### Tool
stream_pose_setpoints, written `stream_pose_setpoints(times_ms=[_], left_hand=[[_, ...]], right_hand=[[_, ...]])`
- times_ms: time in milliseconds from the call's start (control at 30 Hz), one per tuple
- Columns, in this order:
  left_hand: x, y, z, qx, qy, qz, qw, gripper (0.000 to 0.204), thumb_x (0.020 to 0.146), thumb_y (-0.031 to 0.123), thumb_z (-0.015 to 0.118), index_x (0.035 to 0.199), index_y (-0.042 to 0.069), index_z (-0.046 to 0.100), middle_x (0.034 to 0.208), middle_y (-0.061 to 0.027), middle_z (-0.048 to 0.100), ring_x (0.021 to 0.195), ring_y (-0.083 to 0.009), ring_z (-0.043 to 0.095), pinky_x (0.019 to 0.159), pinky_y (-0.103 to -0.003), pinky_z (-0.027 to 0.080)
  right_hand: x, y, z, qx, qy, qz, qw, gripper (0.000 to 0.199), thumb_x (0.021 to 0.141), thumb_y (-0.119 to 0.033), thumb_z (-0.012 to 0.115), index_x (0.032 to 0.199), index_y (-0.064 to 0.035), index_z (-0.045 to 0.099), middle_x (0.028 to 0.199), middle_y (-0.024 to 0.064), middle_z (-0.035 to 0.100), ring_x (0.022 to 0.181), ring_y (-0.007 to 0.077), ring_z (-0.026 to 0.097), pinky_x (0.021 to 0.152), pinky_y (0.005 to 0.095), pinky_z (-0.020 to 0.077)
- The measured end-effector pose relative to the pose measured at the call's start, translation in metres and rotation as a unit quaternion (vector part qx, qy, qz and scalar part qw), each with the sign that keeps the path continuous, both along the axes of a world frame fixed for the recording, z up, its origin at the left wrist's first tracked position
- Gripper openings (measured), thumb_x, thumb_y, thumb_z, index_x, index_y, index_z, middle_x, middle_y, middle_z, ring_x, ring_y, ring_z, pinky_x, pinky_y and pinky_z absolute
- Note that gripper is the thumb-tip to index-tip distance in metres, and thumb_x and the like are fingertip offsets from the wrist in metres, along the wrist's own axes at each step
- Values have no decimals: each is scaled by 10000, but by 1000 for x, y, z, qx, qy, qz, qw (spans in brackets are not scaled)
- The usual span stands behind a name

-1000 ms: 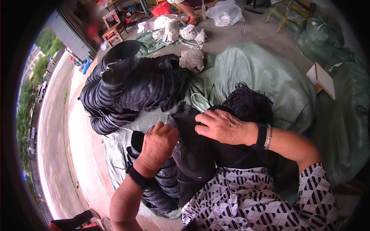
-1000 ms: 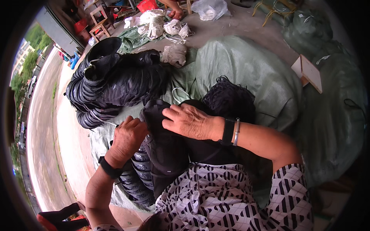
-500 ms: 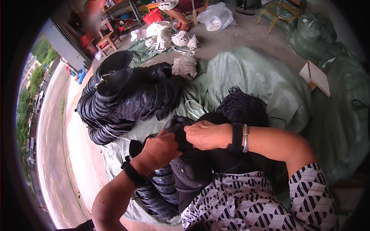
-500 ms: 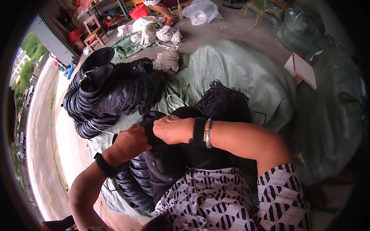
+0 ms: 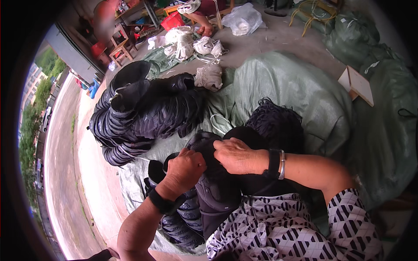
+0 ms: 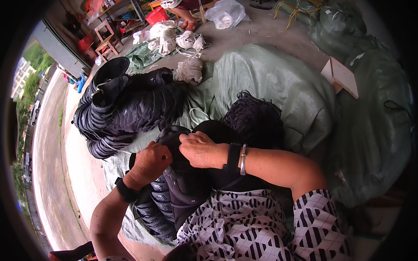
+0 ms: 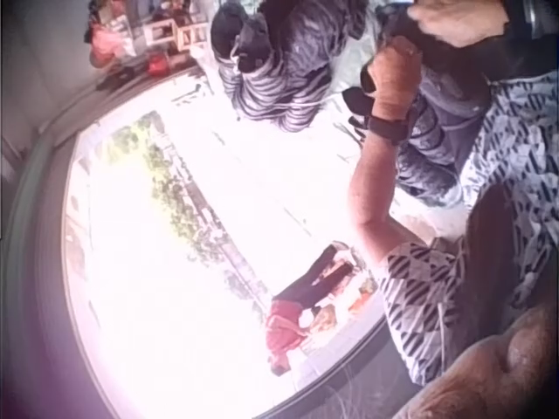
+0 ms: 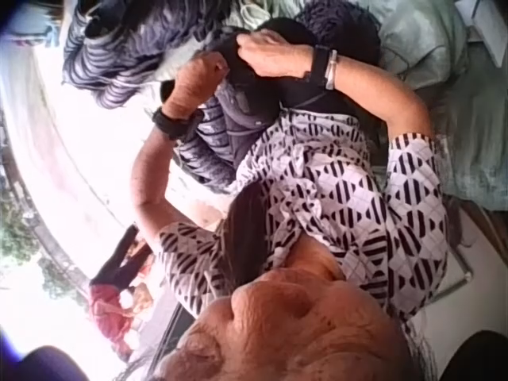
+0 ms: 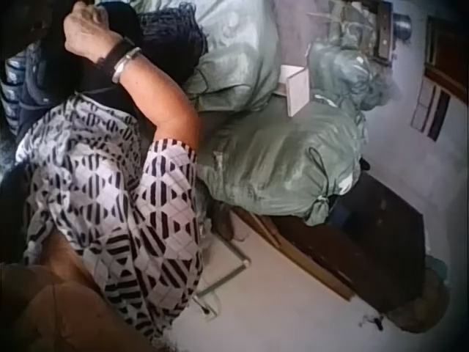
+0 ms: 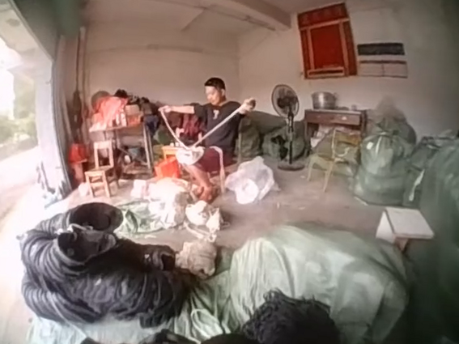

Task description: Insert and thread laces through the eyelets of a black athletic shoe.

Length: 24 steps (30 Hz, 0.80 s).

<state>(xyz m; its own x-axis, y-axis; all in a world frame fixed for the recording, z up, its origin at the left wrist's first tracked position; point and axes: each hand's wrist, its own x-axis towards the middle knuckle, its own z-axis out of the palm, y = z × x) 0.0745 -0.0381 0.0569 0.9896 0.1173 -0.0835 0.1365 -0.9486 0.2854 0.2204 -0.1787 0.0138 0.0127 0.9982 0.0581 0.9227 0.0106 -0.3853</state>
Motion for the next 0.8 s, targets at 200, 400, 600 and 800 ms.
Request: stream_pose_setpoints(times_ms=[200,400,600,800], left_hand=[[-8,10,-20,-392,-98,173,898,139,831,114,590,924,11,587,790,-76,629,721,-143,592,672,-280,463],[3,3,-2,-147,-62,133,978,119,782,155,642,878,90,670,813,-99,655,763,-274,636,696,-355,498],[7,3,3,-87,-41,132,987,101,765,199,663,822,119,686,821,-100,653,739,-298,637,653,-386,505],[7,6,6,-75,-81,81,991,56,751,115,668,763,62,657,746,-97,606,664,-265,626,599,-341,486]], right_hand=[[27,19,23,301,475,-51,825,154,898,-165,578,844,-20,568,914,46,594,844,125,574,754,264,444],[28,-5,4,50,587,-147,795,156,931,-147,514,951,2,556,673,43,586,558,92,569,518,206,477],[30,-14,-8,54,599,-136,787,190,904,-101,549,1021,36,607,721,52,626,572,76,574,540,191,476],[35,-12,-14,44,590,-122,797,181,905,-110,554,1005,26,619,744,55,640,522,51,529,512,183,439]])
